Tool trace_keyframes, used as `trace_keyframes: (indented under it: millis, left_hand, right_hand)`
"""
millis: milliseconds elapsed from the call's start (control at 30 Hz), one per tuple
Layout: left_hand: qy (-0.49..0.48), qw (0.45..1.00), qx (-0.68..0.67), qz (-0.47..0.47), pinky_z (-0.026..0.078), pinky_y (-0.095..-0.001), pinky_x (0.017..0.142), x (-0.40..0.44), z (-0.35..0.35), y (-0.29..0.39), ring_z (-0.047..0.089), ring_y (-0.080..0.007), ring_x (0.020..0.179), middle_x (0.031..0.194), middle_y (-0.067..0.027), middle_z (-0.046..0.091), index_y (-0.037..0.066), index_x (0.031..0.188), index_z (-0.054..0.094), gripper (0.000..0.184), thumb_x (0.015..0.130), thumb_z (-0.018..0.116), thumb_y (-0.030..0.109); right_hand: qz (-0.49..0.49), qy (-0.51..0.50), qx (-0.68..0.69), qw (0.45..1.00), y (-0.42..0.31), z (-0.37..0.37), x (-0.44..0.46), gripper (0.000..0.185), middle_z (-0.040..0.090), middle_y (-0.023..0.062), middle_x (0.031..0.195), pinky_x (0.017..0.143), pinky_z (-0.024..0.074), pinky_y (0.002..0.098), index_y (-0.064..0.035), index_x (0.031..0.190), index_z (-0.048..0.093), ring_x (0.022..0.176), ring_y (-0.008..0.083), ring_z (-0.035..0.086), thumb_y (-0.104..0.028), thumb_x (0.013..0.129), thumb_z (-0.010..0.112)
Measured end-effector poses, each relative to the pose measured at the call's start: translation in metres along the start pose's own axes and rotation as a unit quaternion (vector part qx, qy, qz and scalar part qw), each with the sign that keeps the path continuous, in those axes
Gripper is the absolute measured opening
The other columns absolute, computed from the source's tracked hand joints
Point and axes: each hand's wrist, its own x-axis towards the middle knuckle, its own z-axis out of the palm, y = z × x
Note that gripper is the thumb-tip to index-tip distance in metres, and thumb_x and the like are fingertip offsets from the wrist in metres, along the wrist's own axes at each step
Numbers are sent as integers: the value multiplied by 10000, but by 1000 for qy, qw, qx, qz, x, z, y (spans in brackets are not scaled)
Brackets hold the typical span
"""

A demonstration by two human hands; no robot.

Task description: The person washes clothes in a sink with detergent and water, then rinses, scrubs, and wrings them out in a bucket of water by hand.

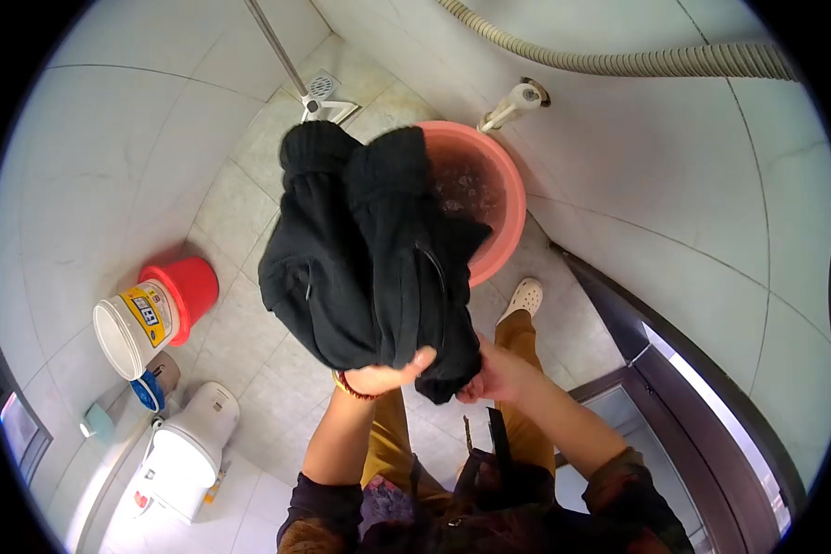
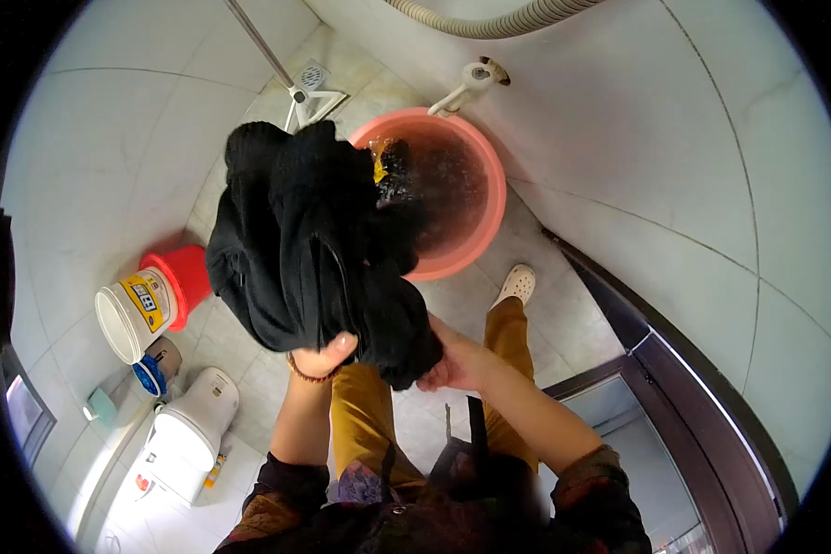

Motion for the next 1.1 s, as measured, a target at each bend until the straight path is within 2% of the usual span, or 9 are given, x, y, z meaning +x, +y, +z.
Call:
trace_keyframes:
  millis: [67, 167, 433, 467, 567, 600, 700, 833, 1100]
  left_hand:
    - [-14, 997, 50, 59, 297, -379, 1013, -14, 0, 5, 413, -288, 1193, 1305, -161, 413, -36, 1313, 322, 762, 719, 684, 274]
    - [15, 992, -105, 67, 317, -378, 1000, -18, 7, 16, 429, -291, 1172, 1290, -168, 426, -33, 1305, 334, 745, 708, 682, 246]
    - [157, 859, -480, -79, 339, -422, 1008, -26, -5, 2, 464, -319, 1147, 1249, -185, 474, -52, 1253, 391, 608, 735, 525, 237]
    - [49, 794, -605, -31, 352, -409, 996, -14, -8, 0, 477, -306, 1132, 1228, -181, 493, -55, 1233, 413, 553, 772, 461, 246]
    - [87, 808, -579, -58, 443, -347, 903, 12, -11, 26, 562, -261, 1019, 1178, -174, 533, -76, 1197, 433, 490, 818, 479, 232]
    - [45, 775, -622, -103, 462, -339, 872, 14, -17, 26, 586, -246, 959, 1120, -161, 569, -64, 1174, 463, 445, 834, 472, 224]
    - [37, 794, -555, -245, 484, -336, 831, 29, -19, 51, 598, -235, 926, 1068, -143, 595, -47, 1164, 481, 396, 838, 481, 178]
    - [40, 876, -447, -177, 487, -317, 795, 47, -18, 86, 577, -184, 921, 1082, -98, 573, -10, 1190, 468, 457, 763, 607, 77]
    - [-61, 976, -188, -94, 381, -294, 922, 65, -21, 138, 493, -181, 1046, 1166, -88, 526, -27, 1212, 451, 625, 688, 732, 164]
  right_hand:
    - [-100, -103, 114, 983, -4, 6, 5, 639, 436, 75, 1331, 993, 351, 411, -133, 1329, 379, 1207, 239, 430, -578, 872, 367]
    - [-230, -233, 217, 920, -22, 25, 5, 639, 430, 74, 1337, 994, 348, 414, -101, 1329, 376, 1208, 241, 427, -549, 873, 396]
    - [-527, -48, 200, 825, -41, 68, -15, 495, 452, 106, 1286, 1012, 332, 392, -81, 1268, 429, 1173, 237, 447, -326, 848, 523]
    - [-589, -41, 156, 792, -42, 81, -27, 481, 454, 129, 1271, 997, 352, 414, -79, 1248, 434, 1169, 271, 446, -303, 835, 535]
    - [-689, -30, -2, 724, -34, 123, -66, 425, 433, 178, 1242, 925, 415, 477, -106, 1031, 526, 1087, 376, 498, -104, 645, 705]
    - [-760, -13, -212, 614, -39, 117, -72, 404, 435, 194, 1218, 851, 460, 484, -115, 926, 531, 1068, 401, 510, -26, 582, 723]
    - [-734, -79, -542, 402, -52, 166, -115, 300, 509, 175, 1093, 778, 491, 442, -108, 807, 561, 972, 392, 543, -114, 561, 732]
    - [-697, -106, -674, 222, -42, 195, -129, 141, 544, 94, 1032, 728, 523, 444, -107, 784, 562, 923, 379, 545, -149, 660, 615]
    - [-607, -153, -780, 12, -6, 220, -141, 222, 521, 125, 1041, 784, 456, 404, -43, 799, 591, 826, 310, 532, -252, 754, 528]
